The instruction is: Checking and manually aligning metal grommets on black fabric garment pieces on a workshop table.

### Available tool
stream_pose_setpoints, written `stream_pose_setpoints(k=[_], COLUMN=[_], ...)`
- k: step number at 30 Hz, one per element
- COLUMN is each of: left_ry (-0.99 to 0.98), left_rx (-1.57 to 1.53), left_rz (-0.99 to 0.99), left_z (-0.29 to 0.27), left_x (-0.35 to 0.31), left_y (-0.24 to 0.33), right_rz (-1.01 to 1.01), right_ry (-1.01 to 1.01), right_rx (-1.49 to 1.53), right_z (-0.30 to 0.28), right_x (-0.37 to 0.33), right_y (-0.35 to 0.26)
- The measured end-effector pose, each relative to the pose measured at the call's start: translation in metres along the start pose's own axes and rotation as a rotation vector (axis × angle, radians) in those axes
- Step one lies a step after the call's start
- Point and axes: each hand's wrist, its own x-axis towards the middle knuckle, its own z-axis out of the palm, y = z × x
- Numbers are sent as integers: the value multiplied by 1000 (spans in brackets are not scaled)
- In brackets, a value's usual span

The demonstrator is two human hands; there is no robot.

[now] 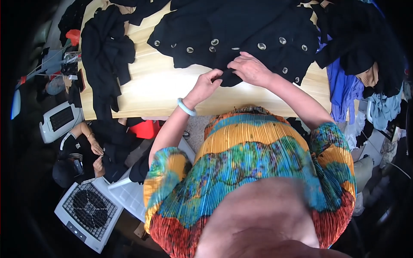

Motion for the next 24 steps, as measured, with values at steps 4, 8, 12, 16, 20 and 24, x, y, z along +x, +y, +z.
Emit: stream_pose_setpoints(k=[4, 8, 12, 16, 20, 24], left_ry=[256, 262, 276, 276, 239, 43], left_rx=[-419, -598, -391, -518, -822, -834], left_rz=[-346, -594, -610, -443, -396, -339], left_z=[-10, -22, -22, -22, -17, -3], left_x=[36, 95, 112, 97, 70, 68], left_y=[-19, -17, -23, -21, -4, 23], right_rz=[63, 124, 198, 189, 93, 288], right_ry=[-36, -13, 29, 23, -62, 152], right_rx=[-83, -81, -14, 412, 600, 360], right_z=[3, 3, 8, 14, -17, -28], right_x=[-7, -15, -29, -42, -27, -15], right_y=[2, -2, -9, -49, -93, -57])
